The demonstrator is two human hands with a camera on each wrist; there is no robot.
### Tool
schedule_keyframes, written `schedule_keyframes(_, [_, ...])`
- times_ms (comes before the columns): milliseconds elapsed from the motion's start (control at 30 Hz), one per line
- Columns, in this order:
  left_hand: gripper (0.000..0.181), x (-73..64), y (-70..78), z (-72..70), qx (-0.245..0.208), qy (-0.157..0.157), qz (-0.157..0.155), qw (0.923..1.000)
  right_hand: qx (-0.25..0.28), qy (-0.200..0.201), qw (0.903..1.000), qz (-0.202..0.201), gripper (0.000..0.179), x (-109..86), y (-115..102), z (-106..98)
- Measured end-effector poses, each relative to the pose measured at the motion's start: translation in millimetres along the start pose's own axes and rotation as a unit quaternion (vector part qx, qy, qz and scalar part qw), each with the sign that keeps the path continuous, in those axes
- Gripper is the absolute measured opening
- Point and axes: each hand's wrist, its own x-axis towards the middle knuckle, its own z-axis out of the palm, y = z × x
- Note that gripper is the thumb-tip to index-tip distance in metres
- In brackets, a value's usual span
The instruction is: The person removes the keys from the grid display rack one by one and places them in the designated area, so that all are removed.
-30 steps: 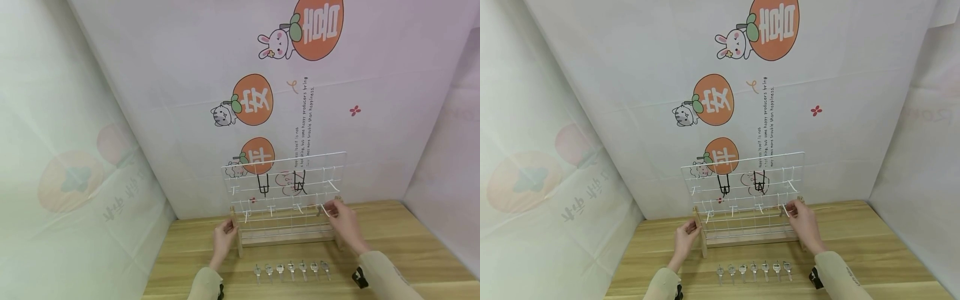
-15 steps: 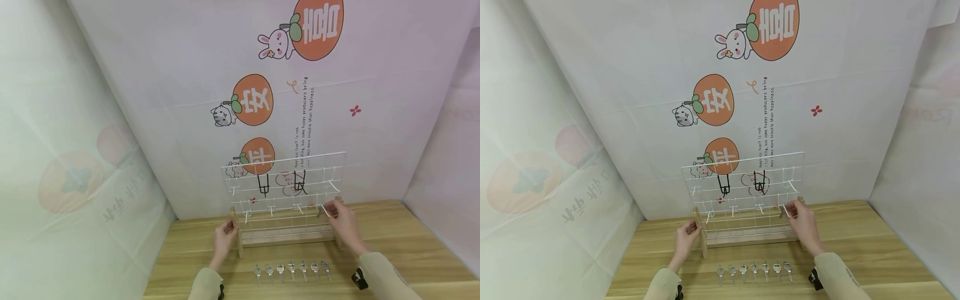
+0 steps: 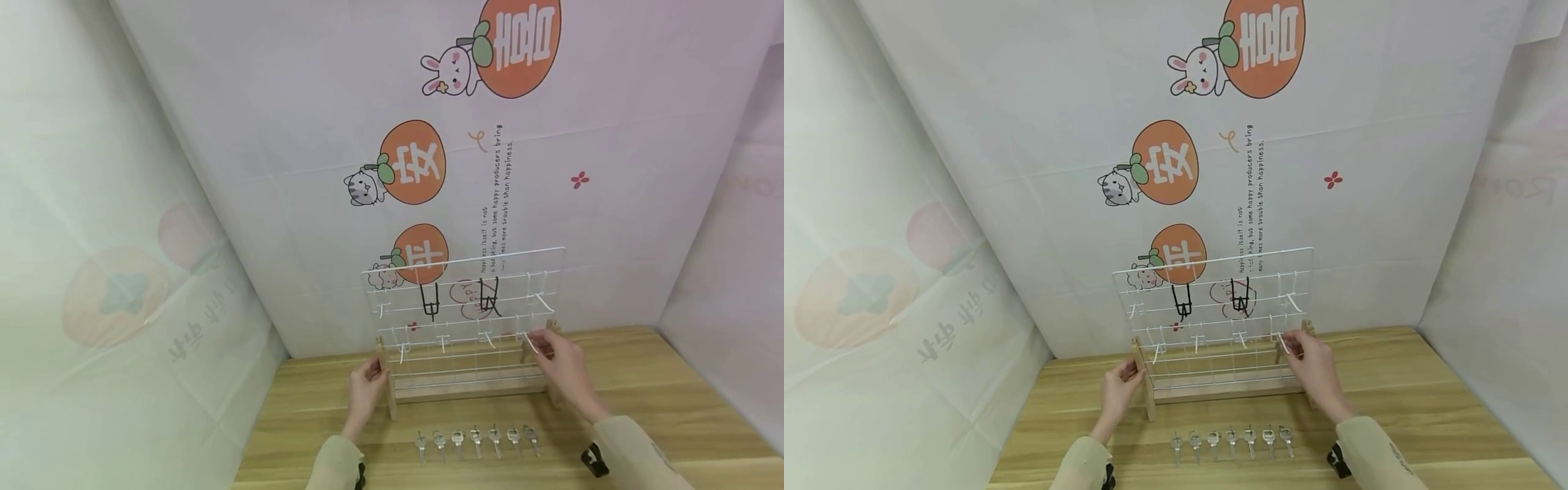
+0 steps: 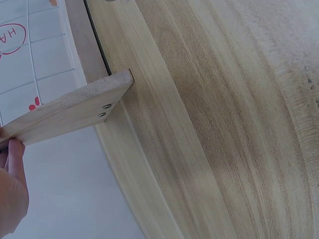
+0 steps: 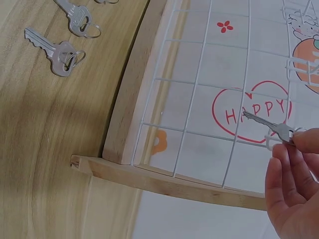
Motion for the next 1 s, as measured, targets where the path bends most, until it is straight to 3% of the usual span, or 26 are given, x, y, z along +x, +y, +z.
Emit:
schedule_keyframes(467, [0.032, 0.6, -1.0, -0.2, 0.017, 0.000, 0.000, 0.9999, 0.003, -0.001, 0.9999, -0.013, 0.018, -7.8, -2.9, -10.0])
schedule_keyframes(500, [0.032, -0.7, 5.0, -1.1, 0.016, -0.002, -0.003, 0.9999, 0.003, -0.002, 0.9999, -0.013, 0.018, -8.3, -4.1, -10.9])
schedule_keyframes(700, [0.031, -1.3, 7.3, -1.7, 0.007, -0.004, -0.010, 0.9999, 0.000, 0.002, 0.9998, -0.019, 0.018, -13.1, -7.0, -14.5])
schedule_keyframes(733, [0.032, -0.2, 1.8, -1.1, 0.007, -0.003, -0.008, 0.9999, -0.001, 0.004, 0.9998, -0.018, 0.018, -13.9, -7.3, -15.1])
schedule_keyframes(1000, [0.032, -0.8, 1.4, -1.0, 0.004, 0.001, -0.003, 1.0000, -0.005, 0.015, 0.9994, -0.030, 0.016, -19.0, -10.7, -19.3])
